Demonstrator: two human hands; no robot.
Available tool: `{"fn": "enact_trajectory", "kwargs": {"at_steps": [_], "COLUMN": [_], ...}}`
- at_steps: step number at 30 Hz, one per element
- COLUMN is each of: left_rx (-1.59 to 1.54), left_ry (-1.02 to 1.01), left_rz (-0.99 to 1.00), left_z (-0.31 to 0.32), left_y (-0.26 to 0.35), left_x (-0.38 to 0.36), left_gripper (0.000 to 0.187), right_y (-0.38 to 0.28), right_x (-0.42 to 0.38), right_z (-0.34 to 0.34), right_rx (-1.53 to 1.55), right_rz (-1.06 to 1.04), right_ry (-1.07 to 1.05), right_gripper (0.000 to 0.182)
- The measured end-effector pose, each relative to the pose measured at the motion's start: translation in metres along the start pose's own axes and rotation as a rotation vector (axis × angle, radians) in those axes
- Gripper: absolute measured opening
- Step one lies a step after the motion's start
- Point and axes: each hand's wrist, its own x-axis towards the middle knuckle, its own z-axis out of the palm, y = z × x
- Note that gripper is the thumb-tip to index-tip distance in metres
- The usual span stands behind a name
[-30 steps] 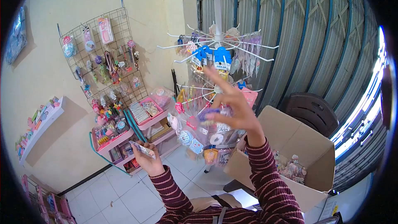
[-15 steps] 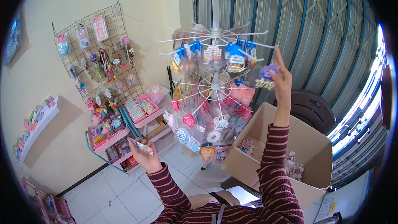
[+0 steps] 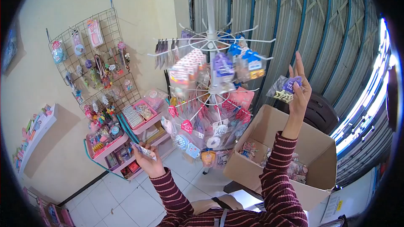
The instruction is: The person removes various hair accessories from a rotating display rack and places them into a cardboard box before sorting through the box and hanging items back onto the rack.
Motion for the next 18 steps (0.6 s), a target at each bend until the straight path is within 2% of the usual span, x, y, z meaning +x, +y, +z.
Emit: {"fn": "enact_trajectory", "kwargs": {"at_steps": [3,6,8,18], "left_rx": [0.025,-0.002,0.019,-0.016], "left_ry": [-0.051,0.072,-0.006,-0.024], "left_rz": [-0.008,0.030,0.039,0.054], "left_z": [0.000,0.005,0.000,-0.009], "left_y": [0.002,0.006,0.011,0.015], "left_x": [0.000,-0.001,0.000,0.008], "left_gripper": [0.025,0.025,0.024,0.022], "right_y": [-0.003,-0.006,-0.005,-0.011], "right_x": [-0.002,-0.004,-0.005,-0.013], "right_z": [0.011,0.022,0.026,0.045], "right_rx": [0.021,0.009,0.017,0.066], "right_rz": [-0.041,-0.046,-0.053,-0.068], "right_ry": [-0.074,-0.122,-0.133,-0.194], "right_gripper": [0.015,0.016,0.017,0.019]}}
